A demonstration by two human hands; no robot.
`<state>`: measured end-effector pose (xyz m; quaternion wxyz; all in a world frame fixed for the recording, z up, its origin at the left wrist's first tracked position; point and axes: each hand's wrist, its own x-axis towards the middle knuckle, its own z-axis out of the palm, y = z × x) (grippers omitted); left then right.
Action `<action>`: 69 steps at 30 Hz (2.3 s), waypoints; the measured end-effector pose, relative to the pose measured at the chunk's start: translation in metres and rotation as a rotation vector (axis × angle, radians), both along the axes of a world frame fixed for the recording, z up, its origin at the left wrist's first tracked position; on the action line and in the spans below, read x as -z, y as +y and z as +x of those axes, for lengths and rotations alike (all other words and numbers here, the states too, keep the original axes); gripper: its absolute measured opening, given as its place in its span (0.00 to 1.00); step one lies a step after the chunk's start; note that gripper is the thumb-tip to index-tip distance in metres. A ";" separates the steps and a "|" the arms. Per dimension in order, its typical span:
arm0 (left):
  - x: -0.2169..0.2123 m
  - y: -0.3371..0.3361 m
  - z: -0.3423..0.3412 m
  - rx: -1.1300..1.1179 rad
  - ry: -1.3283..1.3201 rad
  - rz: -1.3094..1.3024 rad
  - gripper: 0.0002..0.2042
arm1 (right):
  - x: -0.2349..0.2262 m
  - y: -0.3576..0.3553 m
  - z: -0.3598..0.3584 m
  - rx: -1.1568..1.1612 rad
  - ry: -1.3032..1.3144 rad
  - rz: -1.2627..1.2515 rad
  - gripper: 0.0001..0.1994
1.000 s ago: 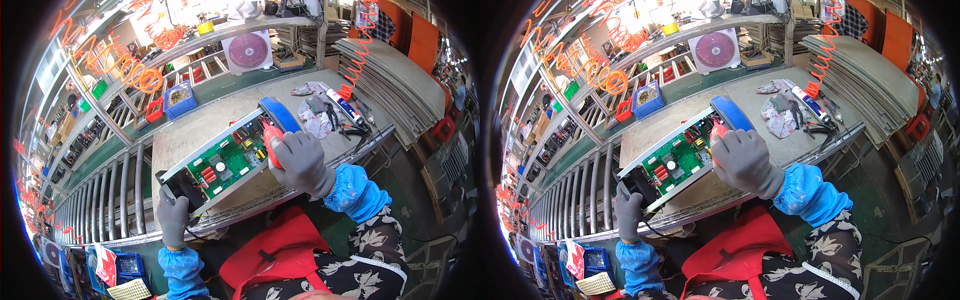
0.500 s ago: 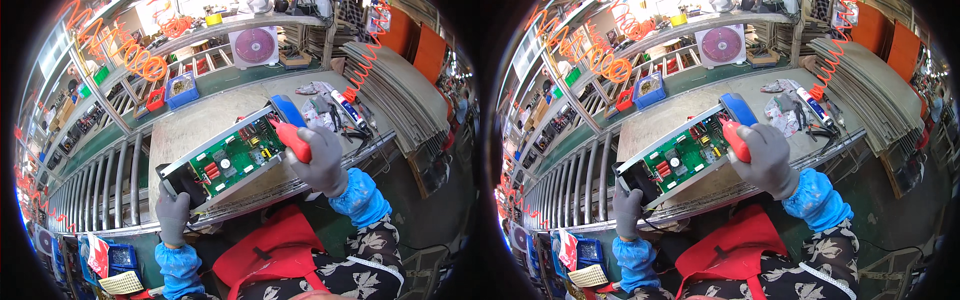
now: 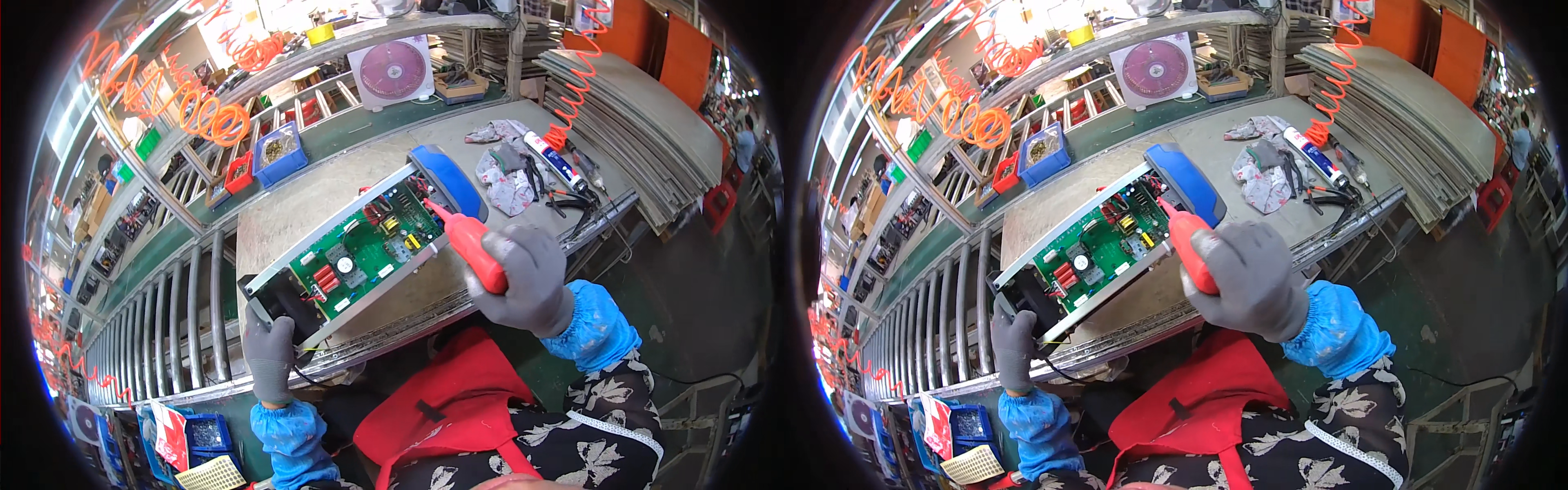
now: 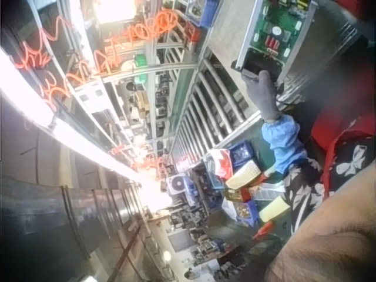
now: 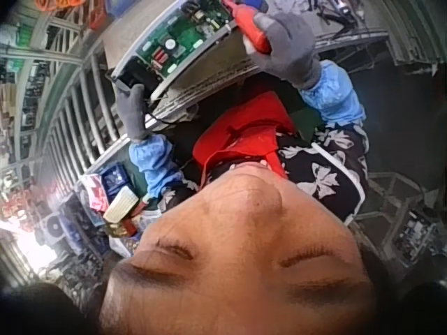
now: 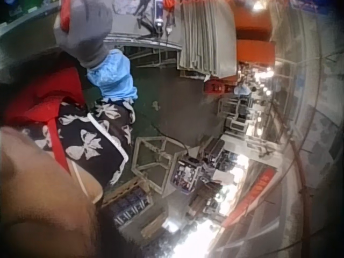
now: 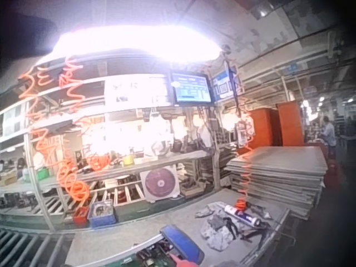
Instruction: Assembling an electronic power supply or inverter unit on a conveyor line.
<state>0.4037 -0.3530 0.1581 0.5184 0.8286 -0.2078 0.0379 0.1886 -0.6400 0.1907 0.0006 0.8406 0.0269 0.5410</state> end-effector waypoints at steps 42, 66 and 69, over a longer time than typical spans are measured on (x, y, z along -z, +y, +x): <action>0.001 -0.006 0.009 0.068 0.075 -0.110 0.21 | 0.040 -0.013 0.031 -0.013 0.016 0.036 0.24; 0.002 -0.005 0.012 0.044 0.039 -0.089 0.21 | 0.037 -0.007 0.035 0.062 0.049 -0.002 0.24; -0.002 -0.006 0.009 0.023 0.014 -0.035 0.22 | 0.036 -0.008 0.036 0.050 0.055 0.023 0.25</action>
